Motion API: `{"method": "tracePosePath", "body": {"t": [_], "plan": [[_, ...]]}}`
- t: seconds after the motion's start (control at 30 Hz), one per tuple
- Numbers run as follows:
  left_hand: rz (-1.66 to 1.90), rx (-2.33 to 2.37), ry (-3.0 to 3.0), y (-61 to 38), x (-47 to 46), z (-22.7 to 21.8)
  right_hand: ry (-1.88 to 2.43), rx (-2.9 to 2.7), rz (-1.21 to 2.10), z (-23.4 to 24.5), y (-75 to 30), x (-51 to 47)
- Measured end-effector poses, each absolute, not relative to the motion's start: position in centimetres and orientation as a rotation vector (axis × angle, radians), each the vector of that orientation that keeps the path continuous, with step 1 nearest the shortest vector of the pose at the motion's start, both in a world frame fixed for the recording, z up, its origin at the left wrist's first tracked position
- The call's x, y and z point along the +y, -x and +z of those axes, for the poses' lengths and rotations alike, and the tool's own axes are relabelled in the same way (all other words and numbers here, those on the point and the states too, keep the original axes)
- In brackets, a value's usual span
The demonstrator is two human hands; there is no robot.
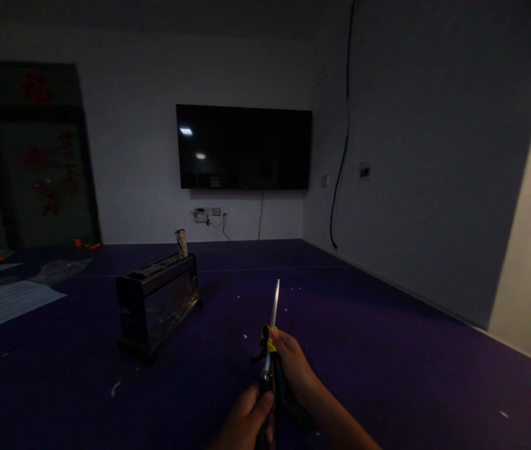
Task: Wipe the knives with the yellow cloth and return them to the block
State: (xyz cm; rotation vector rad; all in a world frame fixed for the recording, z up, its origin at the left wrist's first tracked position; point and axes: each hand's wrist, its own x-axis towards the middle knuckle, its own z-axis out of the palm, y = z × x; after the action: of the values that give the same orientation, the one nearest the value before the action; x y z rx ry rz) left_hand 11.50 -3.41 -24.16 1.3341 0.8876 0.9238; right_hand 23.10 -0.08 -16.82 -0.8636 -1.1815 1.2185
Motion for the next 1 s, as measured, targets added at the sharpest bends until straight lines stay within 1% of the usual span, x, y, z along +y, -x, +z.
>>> {"method": "tracePosePath", "body": {"t": [0.37, 0.63, 0.83, 1.0], "plan": [[0.918, 0.97, -1.445, -11.6, -3.6, -23.7, 0.858, -1.003, 1.298, -16.8, -23.2, -0.2], [0.827, 0.943, -1.489, -11.8, -3.9, -22.6, 0.818, -0.911, 1.308, -16.5, -24.4, 0.7], [0.807, 0.948, -1.511, -12.0, -4.8, -21.0, 0.816, -0.891, 1.27, -15.9, -25.2, 0.9], [0.804, 0.989, -1.541, -11.9, -4.8, -21.0, 0.811, -0.898, 1.197, -15.7, -25.8, 1.0]]}}
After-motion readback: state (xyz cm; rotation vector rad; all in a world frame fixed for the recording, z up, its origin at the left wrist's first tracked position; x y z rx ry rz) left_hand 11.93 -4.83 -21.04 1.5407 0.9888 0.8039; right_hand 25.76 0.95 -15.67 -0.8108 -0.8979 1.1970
